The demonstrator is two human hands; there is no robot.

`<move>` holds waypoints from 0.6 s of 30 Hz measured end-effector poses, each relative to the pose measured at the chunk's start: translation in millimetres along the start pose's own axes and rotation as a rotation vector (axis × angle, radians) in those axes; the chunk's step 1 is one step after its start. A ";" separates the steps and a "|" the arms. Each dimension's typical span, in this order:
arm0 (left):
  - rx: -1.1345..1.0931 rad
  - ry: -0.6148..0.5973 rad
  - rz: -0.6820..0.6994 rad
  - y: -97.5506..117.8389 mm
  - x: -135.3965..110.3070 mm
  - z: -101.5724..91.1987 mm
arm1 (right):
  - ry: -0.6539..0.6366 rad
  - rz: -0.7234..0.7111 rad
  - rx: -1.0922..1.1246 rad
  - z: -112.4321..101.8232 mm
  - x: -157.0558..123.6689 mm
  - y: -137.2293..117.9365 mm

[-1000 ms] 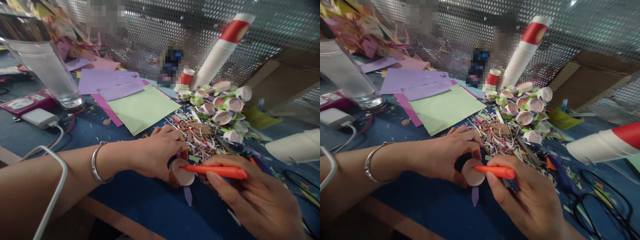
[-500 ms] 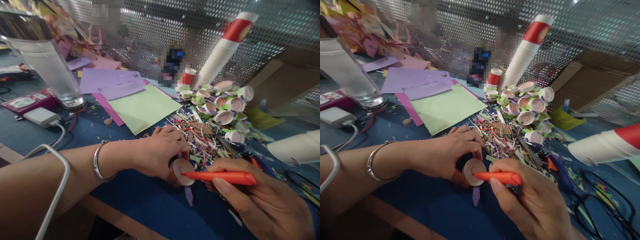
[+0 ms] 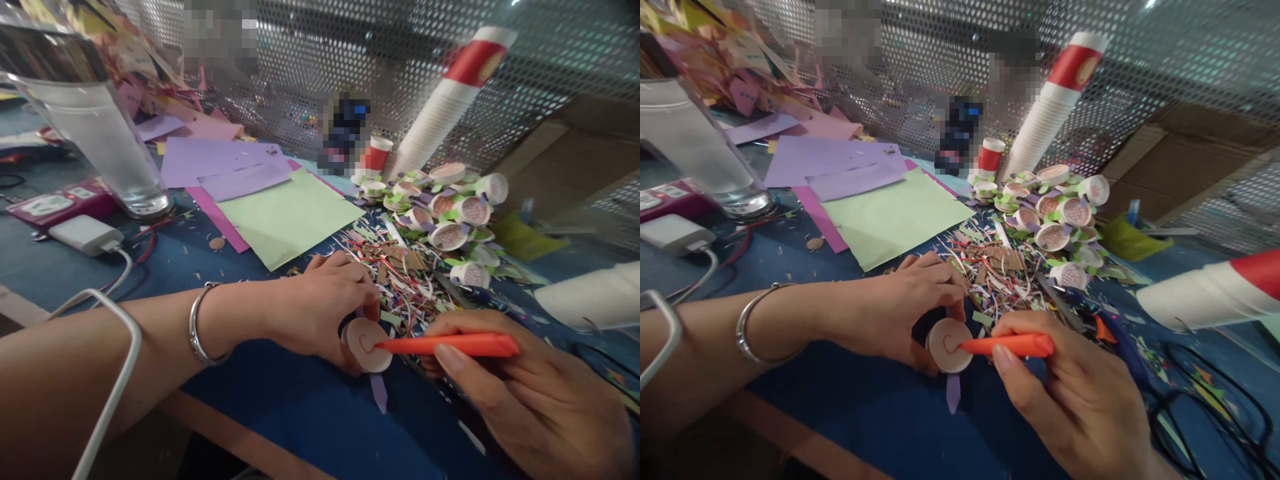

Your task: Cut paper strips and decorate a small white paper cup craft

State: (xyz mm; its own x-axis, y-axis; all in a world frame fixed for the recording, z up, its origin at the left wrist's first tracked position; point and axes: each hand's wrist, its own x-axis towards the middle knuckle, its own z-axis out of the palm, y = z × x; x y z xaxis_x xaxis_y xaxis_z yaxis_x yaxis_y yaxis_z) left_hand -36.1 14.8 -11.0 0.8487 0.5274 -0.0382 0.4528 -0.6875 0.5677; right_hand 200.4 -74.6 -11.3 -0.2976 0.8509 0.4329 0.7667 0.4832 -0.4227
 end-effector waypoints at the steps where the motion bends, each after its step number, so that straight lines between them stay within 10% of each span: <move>1: -0.001 -0.001 0.001 0.2 0.2 -0.2 | 0.013 0.012 -0.004 0.7 -0.2 -0.7; 18: -0.005 0.012 0.013 0.6 -0.3 0.3 | 0.057 0.019 0.016 11.8 -0.8 -3.7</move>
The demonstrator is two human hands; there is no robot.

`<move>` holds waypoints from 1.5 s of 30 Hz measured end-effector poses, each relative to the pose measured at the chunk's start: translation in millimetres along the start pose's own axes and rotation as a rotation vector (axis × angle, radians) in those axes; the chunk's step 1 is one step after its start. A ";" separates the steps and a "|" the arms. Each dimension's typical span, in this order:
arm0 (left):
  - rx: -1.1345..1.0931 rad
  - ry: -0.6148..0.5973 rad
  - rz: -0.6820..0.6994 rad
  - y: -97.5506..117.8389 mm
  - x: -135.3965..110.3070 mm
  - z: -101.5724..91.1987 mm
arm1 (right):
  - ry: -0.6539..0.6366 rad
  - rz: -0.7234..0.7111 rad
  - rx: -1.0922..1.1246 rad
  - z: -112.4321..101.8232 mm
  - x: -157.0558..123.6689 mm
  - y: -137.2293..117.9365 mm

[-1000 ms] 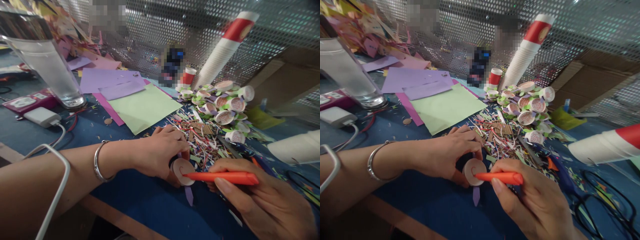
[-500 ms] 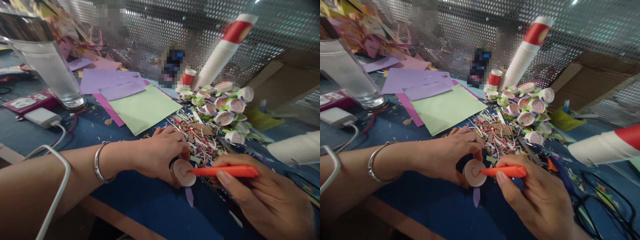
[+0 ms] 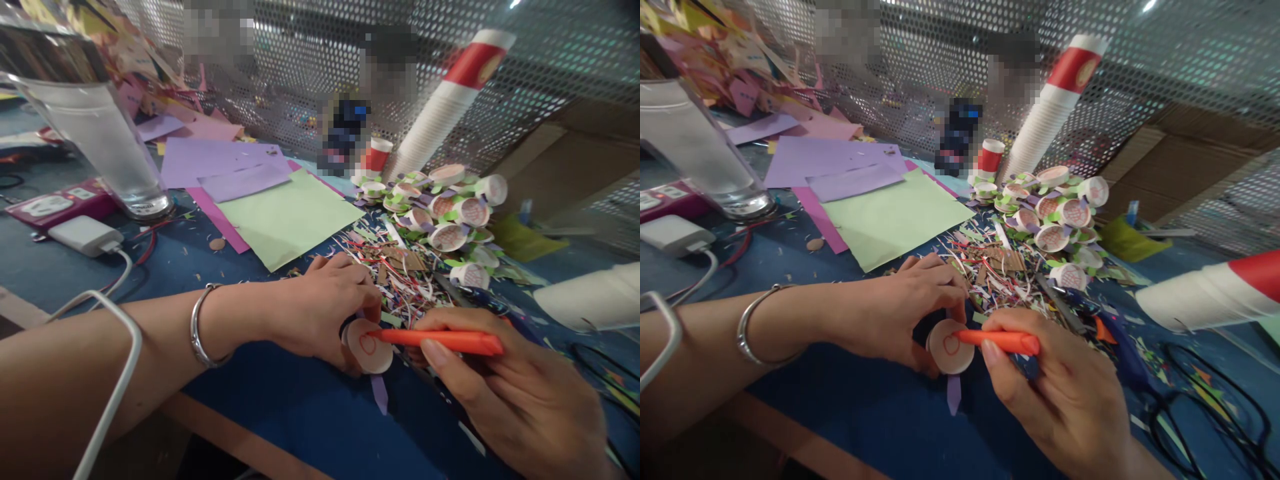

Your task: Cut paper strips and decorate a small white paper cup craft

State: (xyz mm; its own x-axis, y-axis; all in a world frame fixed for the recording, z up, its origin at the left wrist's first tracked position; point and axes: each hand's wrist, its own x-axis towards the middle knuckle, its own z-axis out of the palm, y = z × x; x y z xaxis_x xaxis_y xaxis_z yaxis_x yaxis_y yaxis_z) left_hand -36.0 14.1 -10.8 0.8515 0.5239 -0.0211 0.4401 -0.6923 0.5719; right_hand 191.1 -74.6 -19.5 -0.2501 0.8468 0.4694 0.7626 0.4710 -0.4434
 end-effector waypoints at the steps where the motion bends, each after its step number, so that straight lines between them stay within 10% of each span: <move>1: 0.001 -0.001 0.000 -0.3 0.0 0.4 | 0.001 -0.001 0.002 0.9 0.0 -0.5; 45: -0.004 -0.012 0.003 0.5 0.8 0.8 | -0.047 -0.138 -0.027 -4.2 4.4 3.7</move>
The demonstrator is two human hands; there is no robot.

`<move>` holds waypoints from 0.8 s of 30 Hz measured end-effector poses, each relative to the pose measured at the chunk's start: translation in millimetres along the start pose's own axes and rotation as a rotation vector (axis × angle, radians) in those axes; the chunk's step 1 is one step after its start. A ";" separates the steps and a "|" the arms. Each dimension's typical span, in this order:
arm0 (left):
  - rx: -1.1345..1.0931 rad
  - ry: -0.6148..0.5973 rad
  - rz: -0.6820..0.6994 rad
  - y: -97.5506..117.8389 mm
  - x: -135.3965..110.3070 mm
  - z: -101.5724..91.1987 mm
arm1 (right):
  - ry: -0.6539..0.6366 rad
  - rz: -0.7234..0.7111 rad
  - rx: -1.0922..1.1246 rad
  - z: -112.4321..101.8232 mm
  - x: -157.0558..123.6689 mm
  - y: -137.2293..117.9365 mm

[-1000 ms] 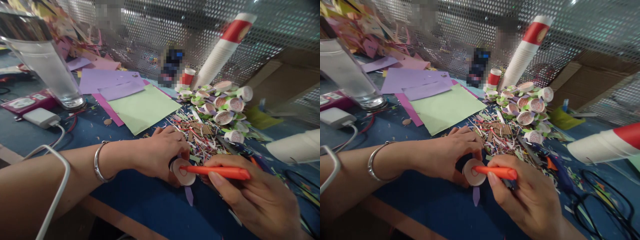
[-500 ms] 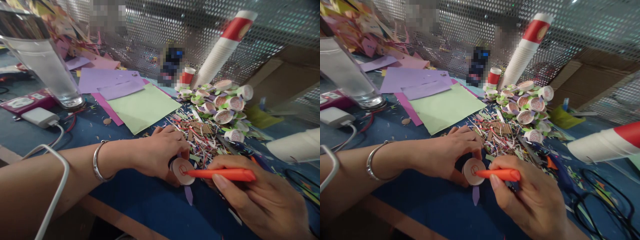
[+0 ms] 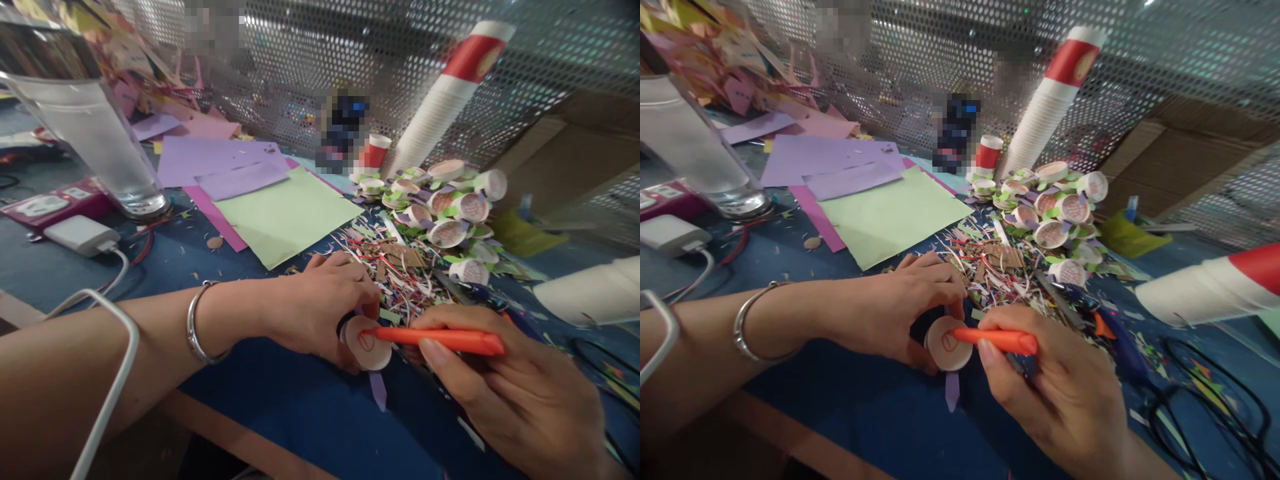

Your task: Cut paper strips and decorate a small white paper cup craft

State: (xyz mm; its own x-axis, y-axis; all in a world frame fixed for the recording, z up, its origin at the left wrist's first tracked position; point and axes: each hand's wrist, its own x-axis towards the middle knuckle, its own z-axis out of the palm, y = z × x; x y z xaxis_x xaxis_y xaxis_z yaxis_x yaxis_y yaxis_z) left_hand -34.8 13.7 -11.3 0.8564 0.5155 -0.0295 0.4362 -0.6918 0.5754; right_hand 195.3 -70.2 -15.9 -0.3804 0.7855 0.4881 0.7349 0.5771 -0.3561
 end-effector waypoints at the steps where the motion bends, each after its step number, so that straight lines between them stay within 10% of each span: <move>1: 0.001 -0.001 0.002 -0.1 0.0 0.0 | -0.017 -0.016 -0.016 -0.8 0.4 0.8; 24: 0.004 -0.001 -0.002 -1.6 -0.2 1.1 | 0.030 0.006 0.006 -0.6 -0.1 0.8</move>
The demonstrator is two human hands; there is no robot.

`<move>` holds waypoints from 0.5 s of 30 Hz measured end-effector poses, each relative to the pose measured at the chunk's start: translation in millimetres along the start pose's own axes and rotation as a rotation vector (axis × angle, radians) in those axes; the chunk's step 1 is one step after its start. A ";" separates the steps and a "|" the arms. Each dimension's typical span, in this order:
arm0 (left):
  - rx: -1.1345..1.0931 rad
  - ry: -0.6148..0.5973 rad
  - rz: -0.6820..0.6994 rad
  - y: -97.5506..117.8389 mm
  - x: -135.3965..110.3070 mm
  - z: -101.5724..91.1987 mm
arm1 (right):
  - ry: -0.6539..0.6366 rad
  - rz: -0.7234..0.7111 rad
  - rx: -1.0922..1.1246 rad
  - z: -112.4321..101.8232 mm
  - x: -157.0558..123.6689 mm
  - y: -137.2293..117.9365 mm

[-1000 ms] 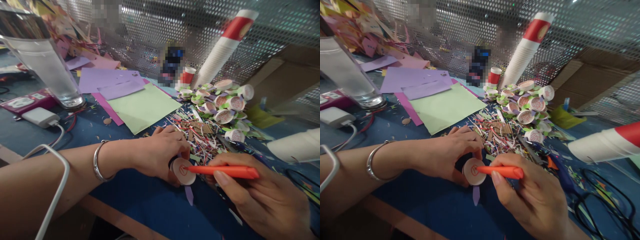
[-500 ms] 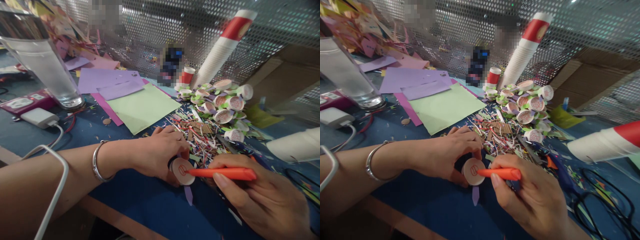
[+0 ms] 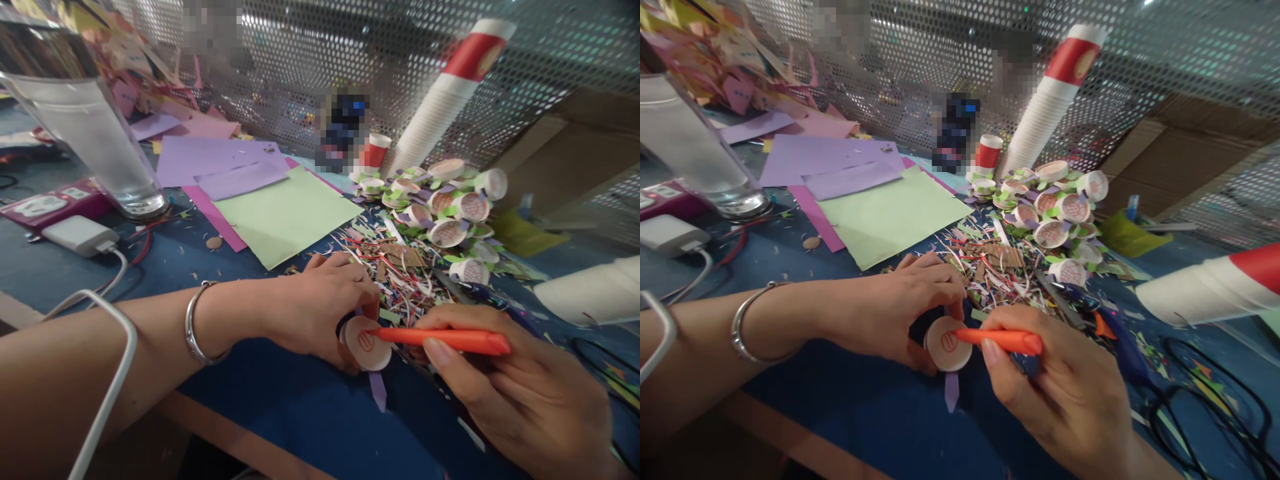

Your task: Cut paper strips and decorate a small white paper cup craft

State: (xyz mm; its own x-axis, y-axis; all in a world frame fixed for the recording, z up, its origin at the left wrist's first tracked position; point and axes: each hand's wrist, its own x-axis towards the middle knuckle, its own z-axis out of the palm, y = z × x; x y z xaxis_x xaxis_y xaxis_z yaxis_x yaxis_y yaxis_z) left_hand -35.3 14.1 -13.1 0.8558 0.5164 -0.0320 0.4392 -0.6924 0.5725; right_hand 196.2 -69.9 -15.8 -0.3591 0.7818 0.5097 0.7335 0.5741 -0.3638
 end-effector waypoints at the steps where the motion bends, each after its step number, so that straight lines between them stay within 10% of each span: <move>1: 0.005 -0.003 -0.003 0.4 0.0 -0.3 | -0.008 -0.005 -0.013 -0.4 0.5 0.5; 15: -0.014 -0.022 -0.007 -1.1 -0.8 -1.2 | 0.030 0.061 0.035 -1.7 -5.5 -3.1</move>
State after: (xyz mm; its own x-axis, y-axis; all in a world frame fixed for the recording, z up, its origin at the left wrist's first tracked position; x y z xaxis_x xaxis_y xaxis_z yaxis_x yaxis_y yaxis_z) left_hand -36.8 15.1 -12.8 0.8584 0.5101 -0.0540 0.4418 -0.6816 0.5833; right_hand 196.9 -76.4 -16.1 -0.2965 0.8082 0.5088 0.7330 0.5341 -0.4213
